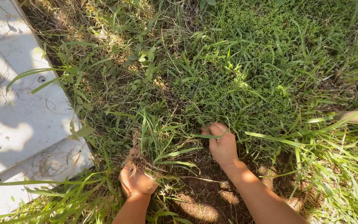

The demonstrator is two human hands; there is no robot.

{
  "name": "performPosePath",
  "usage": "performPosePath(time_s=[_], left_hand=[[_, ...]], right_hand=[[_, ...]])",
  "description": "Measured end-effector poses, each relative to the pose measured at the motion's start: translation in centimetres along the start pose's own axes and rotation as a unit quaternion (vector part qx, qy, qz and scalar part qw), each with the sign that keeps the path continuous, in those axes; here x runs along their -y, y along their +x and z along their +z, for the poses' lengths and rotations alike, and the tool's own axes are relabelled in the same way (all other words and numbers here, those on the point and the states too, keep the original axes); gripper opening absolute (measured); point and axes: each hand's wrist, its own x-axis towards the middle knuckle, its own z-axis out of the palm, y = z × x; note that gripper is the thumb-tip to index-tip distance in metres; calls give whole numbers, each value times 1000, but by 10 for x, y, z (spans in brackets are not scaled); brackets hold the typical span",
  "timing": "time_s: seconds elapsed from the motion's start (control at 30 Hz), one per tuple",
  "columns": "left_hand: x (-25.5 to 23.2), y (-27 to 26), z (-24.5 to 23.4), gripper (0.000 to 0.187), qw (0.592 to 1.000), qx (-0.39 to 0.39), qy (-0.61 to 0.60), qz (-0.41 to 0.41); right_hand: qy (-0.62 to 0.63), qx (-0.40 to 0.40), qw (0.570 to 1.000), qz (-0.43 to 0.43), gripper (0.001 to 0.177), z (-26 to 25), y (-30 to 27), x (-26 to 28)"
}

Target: The person is pulling weeds from the ground by hand.

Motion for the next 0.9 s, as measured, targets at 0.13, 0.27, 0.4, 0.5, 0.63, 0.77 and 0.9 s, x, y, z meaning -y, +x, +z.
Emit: performPosePath(time_s=[0.13, 0.27, 0.4, 0.5, 0.63, 0.77, 0.9], left_hand=[[-2, -13, 12, 47, 999, -7, 30, 10], [1, -48, 53, 45, 993, -85, 83, 7], [0, -32, 34, 48, 995, -86, 50, 11], [-2, -5, 9, 48, 998, -52, 39, 4], [-2, 7, -7, 49, 999, 29, -13, 6], [-1, -9, 12, 52, 999, -36, -14, -7], [-4, -28, 37, 51, 999, -21, 20, -21]], right_hand=[[61, 11, 992, 106, 16, 5, 11, 7], [18, -3, 994, 108, 17, 8, 22, 3], [71, 16, 979, 188, 24, -1, 27, 9], [94, 35, 958, 269, 21, -6, 35, 8], [68, 160, 966, 192, 22, -32, 40, 21], [-48, 230, 972, 20, 52, -43, 33, 45], [15, 182, 983, 31, 42, -14, 12, 4]])
